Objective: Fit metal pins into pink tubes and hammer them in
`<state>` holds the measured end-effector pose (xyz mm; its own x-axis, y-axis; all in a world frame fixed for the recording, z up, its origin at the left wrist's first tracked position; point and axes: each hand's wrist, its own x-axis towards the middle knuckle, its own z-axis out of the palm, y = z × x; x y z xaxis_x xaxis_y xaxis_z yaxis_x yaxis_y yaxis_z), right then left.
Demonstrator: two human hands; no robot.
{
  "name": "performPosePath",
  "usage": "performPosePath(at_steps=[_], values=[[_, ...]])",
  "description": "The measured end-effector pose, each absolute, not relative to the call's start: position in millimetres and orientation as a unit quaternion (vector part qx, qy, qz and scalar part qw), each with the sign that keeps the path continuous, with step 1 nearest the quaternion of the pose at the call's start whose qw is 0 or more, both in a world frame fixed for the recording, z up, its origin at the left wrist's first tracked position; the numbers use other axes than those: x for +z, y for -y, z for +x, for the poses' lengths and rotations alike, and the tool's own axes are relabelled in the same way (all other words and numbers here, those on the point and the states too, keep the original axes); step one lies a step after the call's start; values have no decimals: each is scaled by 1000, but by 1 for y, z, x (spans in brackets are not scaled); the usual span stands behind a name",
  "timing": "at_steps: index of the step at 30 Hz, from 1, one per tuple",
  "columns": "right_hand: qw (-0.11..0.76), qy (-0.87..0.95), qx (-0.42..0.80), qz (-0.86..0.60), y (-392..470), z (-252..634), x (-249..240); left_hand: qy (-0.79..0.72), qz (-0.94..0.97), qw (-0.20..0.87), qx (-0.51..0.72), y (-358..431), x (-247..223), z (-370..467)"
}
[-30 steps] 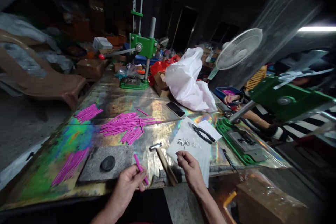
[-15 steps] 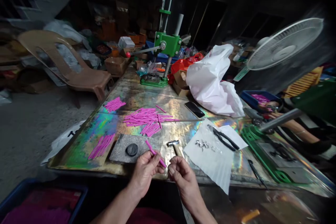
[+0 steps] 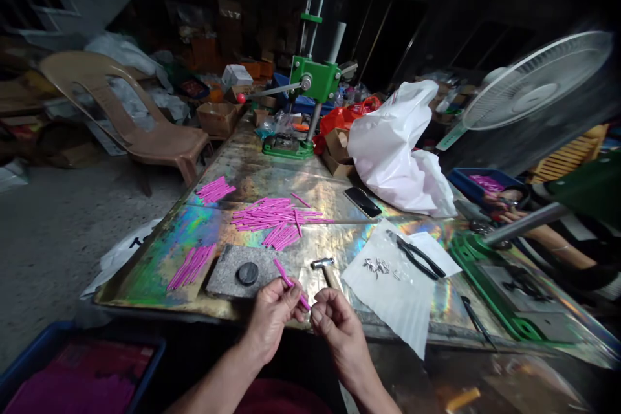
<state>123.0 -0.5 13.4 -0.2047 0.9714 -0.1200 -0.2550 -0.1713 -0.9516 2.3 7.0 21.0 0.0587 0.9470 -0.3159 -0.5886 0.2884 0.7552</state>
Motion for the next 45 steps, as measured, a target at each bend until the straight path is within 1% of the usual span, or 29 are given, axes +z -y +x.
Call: performPosePath(at_steps=[7, 14, 19, 22, 24, 27, 30, 32, 34, 38, 41, 45], values=[[480, 421, 654, -405, 2, 124, 12, -414, 235, 692, 544, -4, 17, 6], [499, 388, 654, -415, -1, 123, 3, -437, 285, 650, 553, -4, 13, 4], [481, 397, 652, -430, -2, 119, 5, -441, 280, 642, 561, -2, 13, 3], [446, 441, 642, -441, -3, 123, 6, -439, 284, 637, 567, -1, 16, -5], [421, 484, 607, -469, -6, 133, 5, -451, 290, 614, 579, -5, 18, -17], [379, 564, 480, -554, -16, 158, -1, -493, 305, 526, 623, -13, 22, -45], [276, 626, 317, -657, -27, 183, -16, -529, 332, 427, 654, -20, 23, -73], [206, 661, 236, -682, -32, 193, -27, -540, 357, 387, 657, -22, 21, -85], [161, 690, 185, -680, -33, 196, -37, -547, 376, 359, 656, -23, 18, -91], [107, 712, 142, -680, -31, 193, -47, -561, 397, 326, 649, -23, 8, -92], [70, 711, 145, -685, -32, 191, -48, -567, 411, 314, 641, -24, 2, -91], [41, 710, 149, -688, -34, 189, -46, -576, 421, 302, 632, -24, -4, -92]])
